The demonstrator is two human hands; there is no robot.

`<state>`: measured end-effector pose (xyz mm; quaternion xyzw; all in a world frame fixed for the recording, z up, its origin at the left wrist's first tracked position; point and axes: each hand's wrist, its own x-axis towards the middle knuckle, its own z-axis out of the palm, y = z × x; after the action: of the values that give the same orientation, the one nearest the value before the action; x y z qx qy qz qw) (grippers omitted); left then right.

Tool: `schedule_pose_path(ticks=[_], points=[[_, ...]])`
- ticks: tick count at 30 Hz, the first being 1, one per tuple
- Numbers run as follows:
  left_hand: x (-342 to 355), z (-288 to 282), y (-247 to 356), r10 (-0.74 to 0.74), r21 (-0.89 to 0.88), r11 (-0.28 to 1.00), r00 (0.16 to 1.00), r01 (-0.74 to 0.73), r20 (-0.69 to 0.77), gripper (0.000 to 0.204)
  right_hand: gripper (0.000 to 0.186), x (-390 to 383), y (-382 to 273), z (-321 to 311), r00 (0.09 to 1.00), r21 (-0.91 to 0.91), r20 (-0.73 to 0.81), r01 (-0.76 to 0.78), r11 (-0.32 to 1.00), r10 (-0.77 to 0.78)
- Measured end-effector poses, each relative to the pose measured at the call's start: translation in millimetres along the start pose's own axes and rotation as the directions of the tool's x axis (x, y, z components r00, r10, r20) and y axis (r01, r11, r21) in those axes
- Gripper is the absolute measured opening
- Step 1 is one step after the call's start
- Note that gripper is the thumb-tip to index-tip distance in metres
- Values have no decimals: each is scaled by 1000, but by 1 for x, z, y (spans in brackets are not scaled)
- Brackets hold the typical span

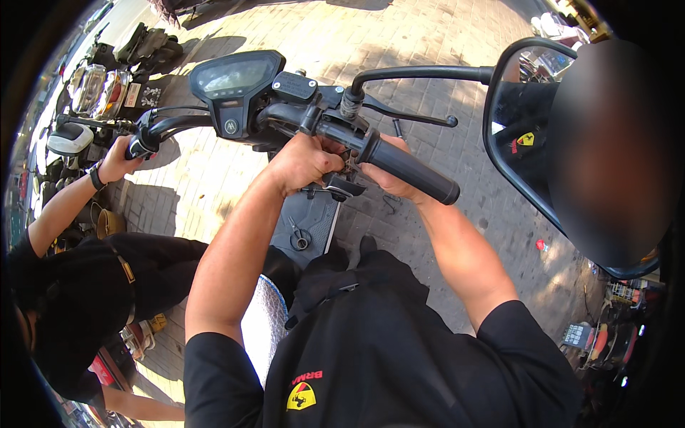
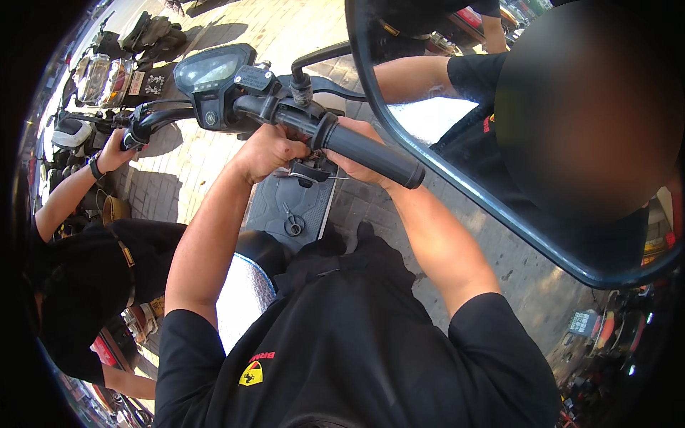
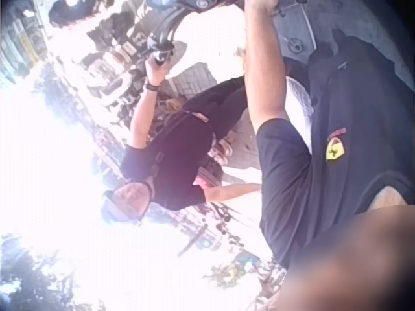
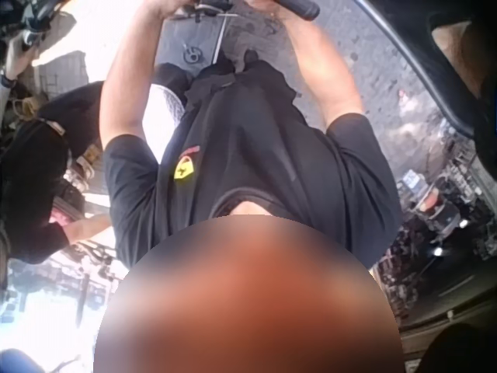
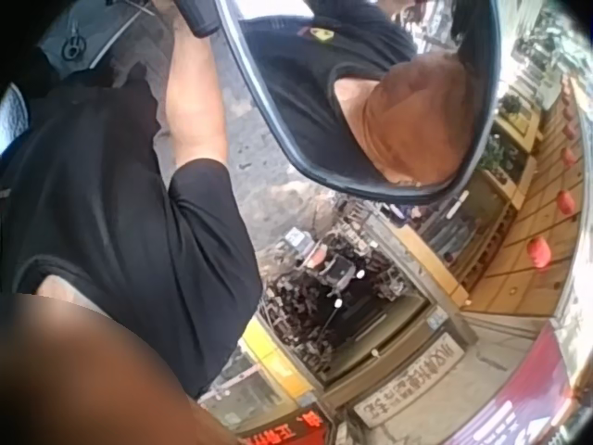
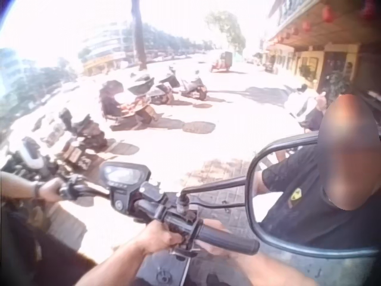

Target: The person works on the right handlebar area of a motorcycle, using a screwdriver and scissors to adjust and secure components near the throttle and brake assembly. The person repeatedly manipulates small parts and wires while another person stands nearby.

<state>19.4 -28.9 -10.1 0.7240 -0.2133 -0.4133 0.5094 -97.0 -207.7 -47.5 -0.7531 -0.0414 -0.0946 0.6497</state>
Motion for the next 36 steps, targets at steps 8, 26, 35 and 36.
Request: schedule_pose_path(ticks=[8,26,35,36], points=[[0,-3,9,-78,16,997,995,77,67,17,29,-8,-3,5,957,-362,-38,256,896,-288],[-1,-4,14,-104,-89,990,992,110,68,14,27,-4,22,19,806,-581,31,496,645,-591],[-5,-5,20,-47,-33,998,996,49,76,19,15,-18,25,32,974,-416,-110,135,899,-197],[-6,-4,19,-25,-37,999,998,28,65,20,12,-16,23,32,941,-536,-71,243,808,-330]])
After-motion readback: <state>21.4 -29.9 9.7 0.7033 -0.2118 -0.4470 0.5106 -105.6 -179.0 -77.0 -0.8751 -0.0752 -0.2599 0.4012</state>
